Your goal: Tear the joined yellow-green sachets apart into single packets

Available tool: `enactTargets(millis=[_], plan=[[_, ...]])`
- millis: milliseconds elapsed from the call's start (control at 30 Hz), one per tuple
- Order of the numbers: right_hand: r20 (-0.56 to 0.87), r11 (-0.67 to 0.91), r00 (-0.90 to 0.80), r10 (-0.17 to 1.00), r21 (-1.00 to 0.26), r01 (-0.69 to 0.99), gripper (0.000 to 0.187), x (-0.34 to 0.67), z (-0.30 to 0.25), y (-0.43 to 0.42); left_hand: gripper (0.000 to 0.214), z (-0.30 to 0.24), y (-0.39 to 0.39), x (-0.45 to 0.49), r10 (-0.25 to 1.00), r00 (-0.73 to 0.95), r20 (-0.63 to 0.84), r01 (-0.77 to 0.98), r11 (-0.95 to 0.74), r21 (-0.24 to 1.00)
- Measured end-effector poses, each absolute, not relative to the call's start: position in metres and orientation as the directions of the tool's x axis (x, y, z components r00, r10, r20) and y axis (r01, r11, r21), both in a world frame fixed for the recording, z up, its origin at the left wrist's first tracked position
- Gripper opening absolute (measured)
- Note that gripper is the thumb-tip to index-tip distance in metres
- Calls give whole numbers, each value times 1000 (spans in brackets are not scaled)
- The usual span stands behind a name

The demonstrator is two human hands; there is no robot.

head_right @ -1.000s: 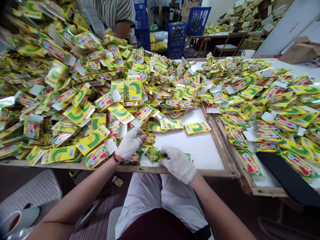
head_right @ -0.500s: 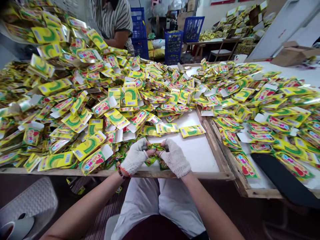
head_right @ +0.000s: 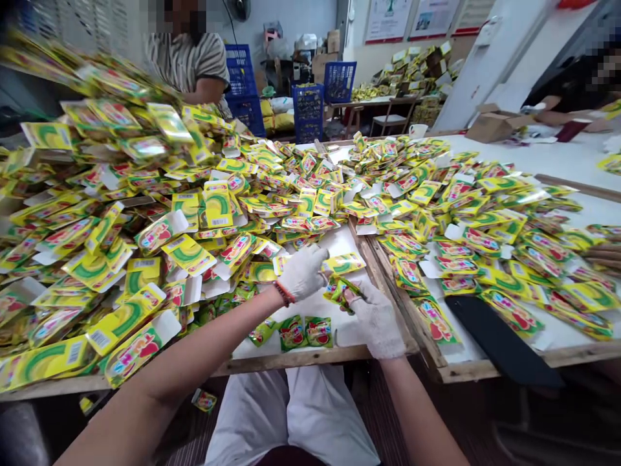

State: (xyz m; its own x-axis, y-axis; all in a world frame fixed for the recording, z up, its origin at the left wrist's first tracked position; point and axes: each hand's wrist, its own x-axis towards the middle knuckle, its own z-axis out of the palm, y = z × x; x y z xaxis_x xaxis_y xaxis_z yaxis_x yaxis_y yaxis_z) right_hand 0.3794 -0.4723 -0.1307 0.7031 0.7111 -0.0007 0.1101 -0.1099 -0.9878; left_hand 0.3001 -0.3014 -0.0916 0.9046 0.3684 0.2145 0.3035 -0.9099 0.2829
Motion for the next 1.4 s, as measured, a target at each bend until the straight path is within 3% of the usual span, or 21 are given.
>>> enactTargets(millis=[100, 233, 300, 400, 467, 500, 567, 633, 700, 767, 900, 1000, 1100, 1233, 1400], plan=[[13, -20, 788, 615, -999, 33, 39, 388, -140, -482, 45, -100, -314, 331, 318, 942, 105, 280, -920, 275], [48, 3, 828, 559, -998, 55, 42, 397, -137, -498, 43, -99, -317, 325, 279, 959, 52, 241, -897, 370], [51, 3, 805, 591, -998, 61, 47, 400, -129, -504, 40, -94, -314, 303, 222, 975, 8, 192, -861, 470], [5, -12, 676, 736, -1000, 21, 44, 400, -120, -505, 36, -85, -309, 263, 0, 983, -186, 140, -657, 740], [-36, -41, 593, 804, -999, -4, 35, 394, -121, -498, 38, -80, -311, 239, -4, 973, -230, 184, -588, 788], [-55, -51, 581, 812, -998, -23, 32, 388, -122, -492, 44, -78, -314, 228, 97, 977, -191, 209, -641, 738], [-87, -27, 606, 791, -994, -107, 29, 372, -127, -479, 64, -75, -323, 212, 322, 947, 15, 267, -808, 526], [-136, 32, 608, 782, -966, -257, 29, 353, -130, -467, 79, -75, -334, 201, 411, 890, 198, 354, -896, 268], [-170, 97, 581, 796, -912, -399, 29, 335, -129, -459, 77, -78, -341, 194, 450, 865, 223, 436, -893, 111], [-174, 135, 598, 782, -889, -437, 29, 323, -128, -456, 69, -82, -342, 188, 502, 847, 178, 495, -865, 83], [-110, 1, 668, 736, -987, -163, 37, 327, -129, -460, 59, -87, -333, 172, 507, 854, 117, 484, -857, 179], [-19, -145, 540, 841, -971, 192, 34, 340, -126, -465, 63, -87, -329, 162, 446, 887, 117, 422, -888, 184], [0, -156, 348, 938, -894, 420, 25, 343, -115, -463, 66, -86, -334, 159, 386, 916, 109, 373, -920, 123], [116, -142, 347, 931, -760, 635, 19, 333, -102, -453, 65, -89, -339, 160, 359, 929, 90, 350, -931, 101], [288, -105, 407, 867, -693, 713, 10, 328, -108, -453, 65, -93, -331, 154, 357, 930, 82, 322, -904, 282]])
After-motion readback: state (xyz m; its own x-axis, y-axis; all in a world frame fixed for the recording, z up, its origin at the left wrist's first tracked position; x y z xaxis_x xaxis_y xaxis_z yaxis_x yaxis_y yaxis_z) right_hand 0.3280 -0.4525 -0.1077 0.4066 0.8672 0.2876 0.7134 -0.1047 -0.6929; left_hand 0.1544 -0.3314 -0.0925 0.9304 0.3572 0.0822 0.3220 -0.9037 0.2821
